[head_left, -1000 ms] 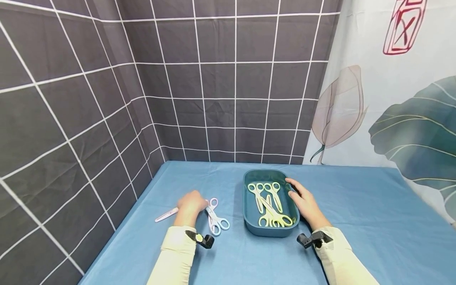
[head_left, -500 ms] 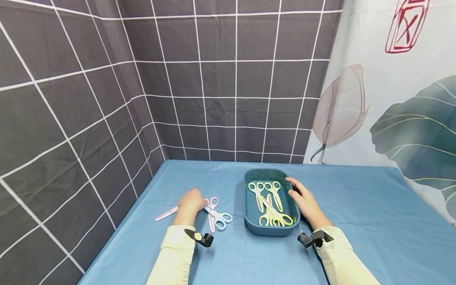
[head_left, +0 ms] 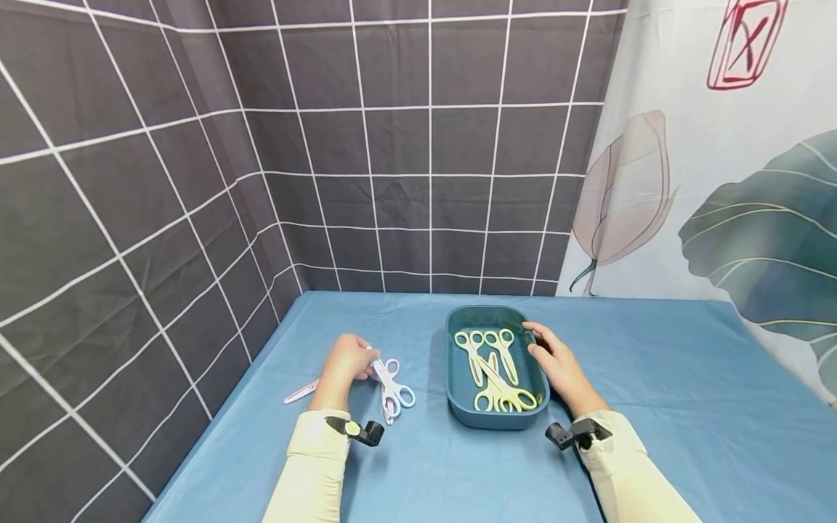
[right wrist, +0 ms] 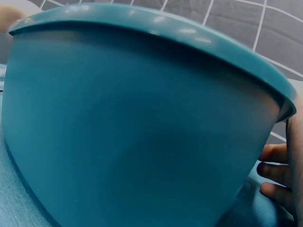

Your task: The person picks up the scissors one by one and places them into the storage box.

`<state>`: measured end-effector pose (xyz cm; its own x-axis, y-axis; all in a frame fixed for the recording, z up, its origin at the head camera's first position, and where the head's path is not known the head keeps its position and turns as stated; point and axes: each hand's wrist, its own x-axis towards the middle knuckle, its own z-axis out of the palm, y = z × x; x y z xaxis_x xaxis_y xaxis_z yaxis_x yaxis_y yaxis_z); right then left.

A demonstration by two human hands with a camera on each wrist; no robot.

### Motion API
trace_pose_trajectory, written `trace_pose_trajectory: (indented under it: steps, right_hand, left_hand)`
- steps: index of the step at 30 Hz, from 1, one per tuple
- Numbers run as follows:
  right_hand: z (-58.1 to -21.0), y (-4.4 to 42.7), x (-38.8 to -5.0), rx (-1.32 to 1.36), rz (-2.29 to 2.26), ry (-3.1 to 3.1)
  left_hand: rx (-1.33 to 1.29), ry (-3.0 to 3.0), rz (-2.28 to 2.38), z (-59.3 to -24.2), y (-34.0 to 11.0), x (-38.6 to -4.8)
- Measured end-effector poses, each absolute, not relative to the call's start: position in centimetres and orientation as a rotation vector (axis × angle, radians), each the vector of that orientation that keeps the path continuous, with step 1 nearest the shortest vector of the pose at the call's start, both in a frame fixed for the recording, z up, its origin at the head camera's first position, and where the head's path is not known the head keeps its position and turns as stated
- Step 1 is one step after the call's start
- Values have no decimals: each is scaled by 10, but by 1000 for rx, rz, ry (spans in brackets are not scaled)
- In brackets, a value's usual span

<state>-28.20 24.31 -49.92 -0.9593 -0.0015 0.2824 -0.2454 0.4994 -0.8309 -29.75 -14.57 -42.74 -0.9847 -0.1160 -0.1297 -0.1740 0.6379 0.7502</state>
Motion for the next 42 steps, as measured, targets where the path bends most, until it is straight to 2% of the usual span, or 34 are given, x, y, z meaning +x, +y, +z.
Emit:
trace_pose_trajectory:
  steps: [6, 21, 34, 42]
  right_hand:
    - [-498, 244, -282, 205, 1449, -2494]
    - [-497, 242, -285, 198, 1435, -2501]
    - [-497, 243, -282, 182, 1447, -2508]
    - [-498, 244, -284, 183, 1423, -2517]
  left_hand:
    - [-121, 2653, 1644, -421, -136, -296]
    - [-62, 2590, 1881, -410, -130, -295]
    - [96, 2597, 2258, -389, -120, -286]
    - [369, 2566, 2462, -384, -104, -277]
